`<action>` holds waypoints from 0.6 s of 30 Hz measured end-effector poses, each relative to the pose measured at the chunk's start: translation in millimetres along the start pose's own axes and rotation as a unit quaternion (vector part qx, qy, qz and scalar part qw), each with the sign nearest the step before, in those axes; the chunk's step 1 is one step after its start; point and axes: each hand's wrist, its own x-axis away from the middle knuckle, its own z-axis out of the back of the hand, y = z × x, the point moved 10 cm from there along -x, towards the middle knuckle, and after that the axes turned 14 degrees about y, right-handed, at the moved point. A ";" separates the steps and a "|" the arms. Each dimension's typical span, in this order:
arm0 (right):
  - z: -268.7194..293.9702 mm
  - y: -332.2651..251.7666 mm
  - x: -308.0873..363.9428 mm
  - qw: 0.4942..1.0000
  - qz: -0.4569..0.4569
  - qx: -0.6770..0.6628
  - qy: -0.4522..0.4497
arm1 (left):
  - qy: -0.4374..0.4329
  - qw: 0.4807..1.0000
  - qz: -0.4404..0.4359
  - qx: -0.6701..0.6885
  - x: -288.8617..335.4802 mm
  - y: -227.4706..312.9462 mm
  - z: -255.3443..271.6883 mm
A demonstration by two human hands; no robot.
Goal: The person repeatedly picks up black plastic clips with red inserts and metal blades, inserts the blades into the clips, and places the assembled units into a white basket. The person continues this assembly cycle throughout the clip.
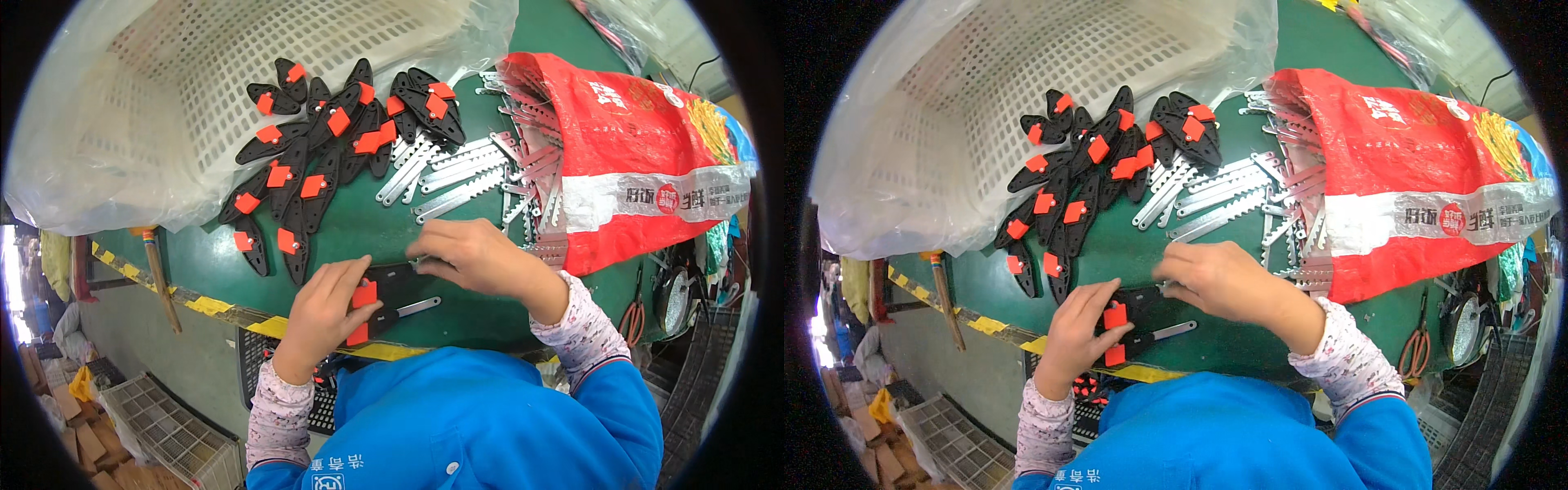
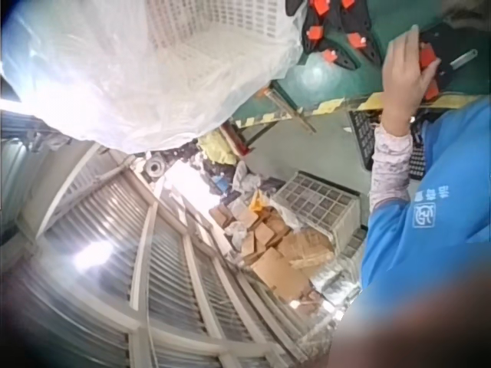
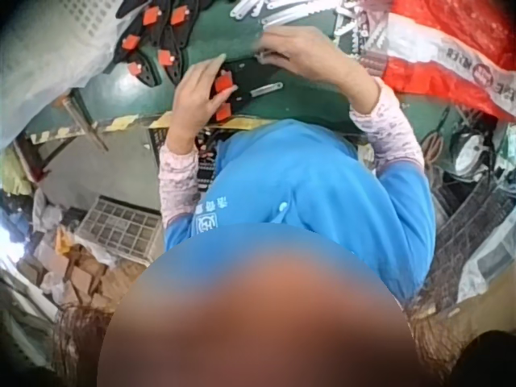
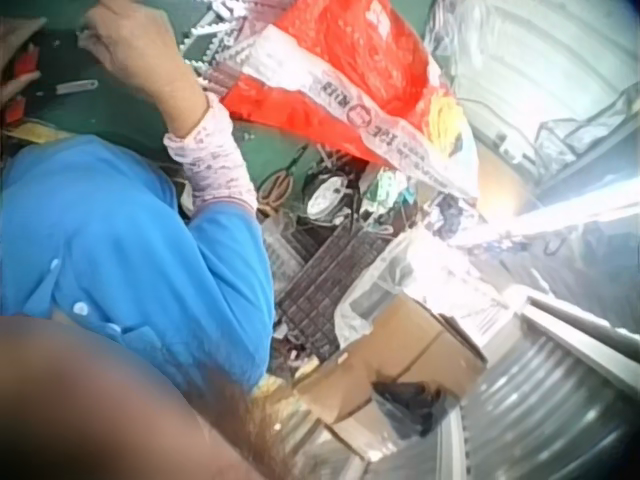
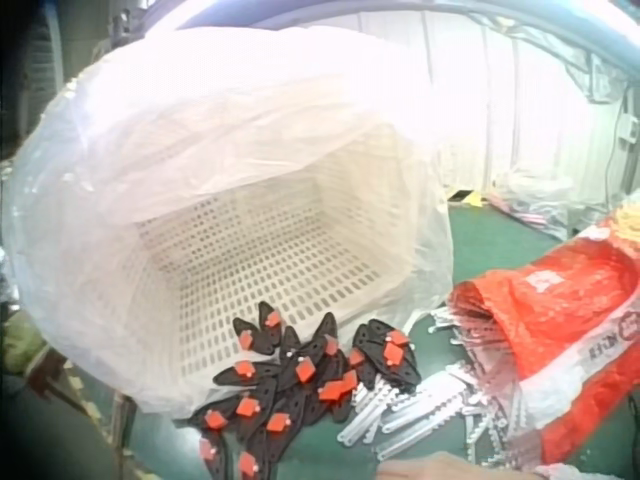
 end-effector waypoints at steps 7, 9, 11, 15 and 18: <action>-19.5 -15.3 3.5 0.994 0.029 0.074 0.079 | -0.014 1.000 -0.004 0.005 -0.3 -4.3 3.7; -21.1 -15.9 3.0 0.997 0.026 0.029 0.072 | -0.011 1.000 0.013 -0.002 0.1 -6.8 4.1; -22.3 -13.6 3.1 0.996 0.040 -0.031 0.067 | -0.018 0.999 0.032 -0.008 3.9 -10.6 2.7; 7.6 47.0 1.6 0.973 0.017 0.208 0.100 | -0.044 0.998 0.013 -0.041 15.0 -10.8 -2.8; 19.8 78.4 -1.7 0.972 -0.054 0.211 0.083 | -0.051 0.998 0.020 -0.021 20.2 -13.7 6.8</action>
